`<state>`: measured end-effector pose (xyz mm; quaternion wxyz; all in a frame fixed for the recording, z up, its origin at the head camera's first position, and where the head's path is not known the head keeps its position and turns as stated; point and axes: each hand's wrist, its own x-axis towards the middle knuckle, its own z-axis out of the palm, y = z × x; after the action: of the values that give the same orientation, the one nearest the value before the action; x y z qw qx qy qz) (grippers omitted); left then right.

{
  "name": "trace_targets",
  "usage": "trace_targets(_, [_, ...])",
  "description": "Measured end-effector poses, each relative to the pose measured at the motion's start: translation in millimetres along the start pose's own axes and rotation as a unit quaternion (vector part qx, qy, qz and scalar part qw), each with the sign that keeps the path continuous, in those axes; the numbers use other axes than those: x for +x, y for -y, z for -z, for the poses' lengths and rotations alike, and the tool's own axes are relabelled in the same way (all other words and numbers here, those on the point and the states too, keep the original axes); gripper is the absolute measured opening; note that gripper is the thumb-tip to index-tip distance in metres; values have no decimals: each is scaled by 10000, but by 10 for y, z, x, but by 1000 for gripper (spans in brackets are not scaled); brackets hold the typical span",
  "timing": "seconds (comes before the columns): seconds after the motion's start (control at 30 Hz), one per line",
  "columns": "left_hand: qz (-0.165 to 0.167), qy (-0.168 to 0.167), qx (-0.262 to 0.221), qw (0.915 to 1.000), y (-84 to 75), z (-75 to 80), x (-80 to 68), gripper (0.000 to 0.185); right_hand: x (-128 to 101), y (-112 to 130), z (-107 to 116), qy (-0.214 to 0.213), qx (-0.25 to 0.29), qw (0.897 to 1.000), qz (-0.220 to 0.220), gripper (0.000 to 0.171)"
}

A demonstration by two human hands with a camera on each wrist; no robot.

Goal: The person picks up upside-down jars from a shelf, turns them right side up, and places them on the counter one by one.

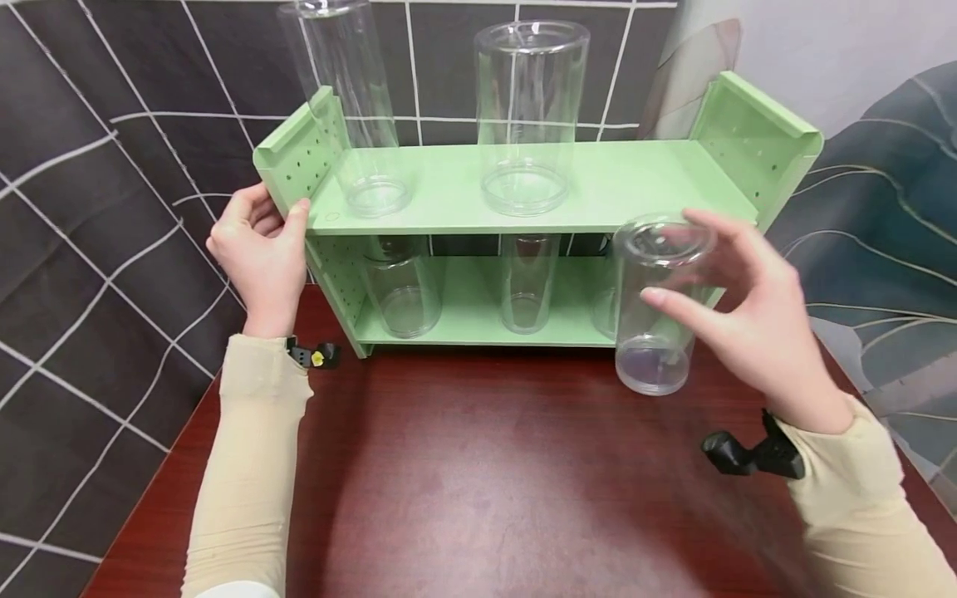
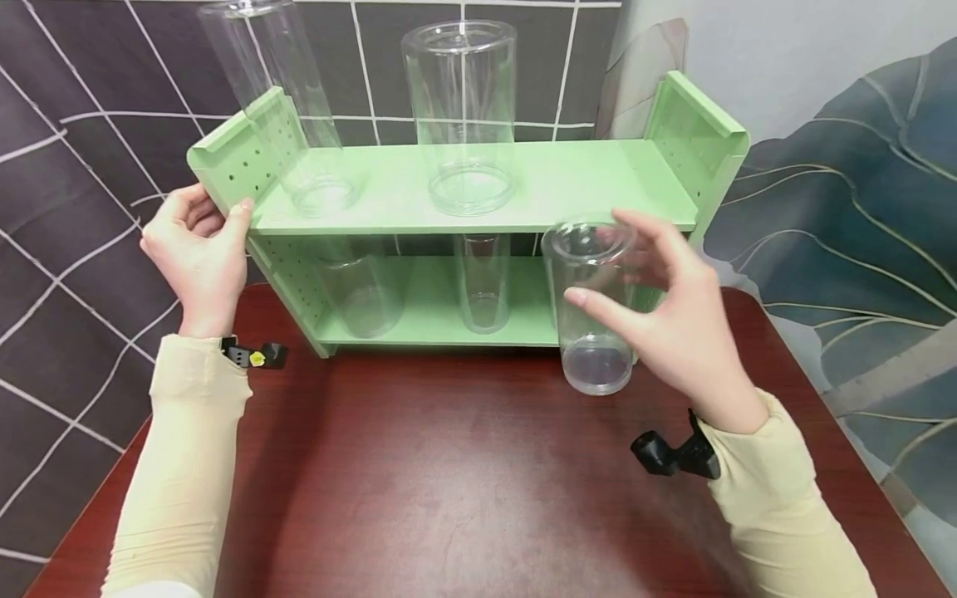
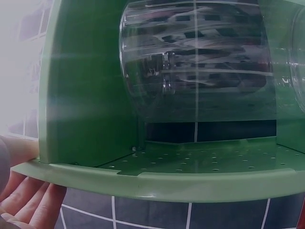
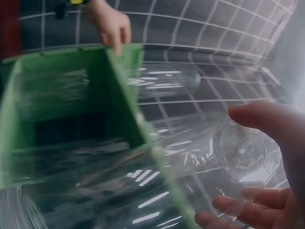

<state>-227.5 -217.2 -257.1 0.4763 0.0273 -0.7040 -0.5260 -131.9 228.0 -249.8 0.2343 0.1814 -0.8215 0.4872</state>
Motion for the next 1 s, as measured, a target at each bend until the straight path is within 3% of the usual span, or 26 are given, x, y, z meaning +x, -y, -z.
trace_targets(0.17, [69,-41,-36,10000,4,17,6,24,-117,-142,-175,507,-276,9983,-56,80])
trace_targets(0.47, [-61,23,-126,9999,-18,4,-11,22,-270,-310,-408,887,-141,9952,-396,86])
trace_targets(0.6, [154,95,-329,9993,-18,42,-64,38,-333,-347,-480,1018,-98,9934,-513,89])
trace_targets(0.73, [110,-185,-755,9969,-79,113,-274,61,-388,-373,-516,1072,-26,9928,-536,84])
trace_targets(0.83, [-362,-392,-1007,9935,-199,155,-505,62,-409,-384,-529,1069,81,9928,-529,82])
trace_targets(0.9, [-709,-303,-1120,9907,-289,168,-657,57,-415,-387,-537,1061,188,9928,-527,82])
trace_targets(1.0, [-1124,209,-1181,9864,-364,176,-862,50,-417,-388,-555,1087,440,9917,-519,81])
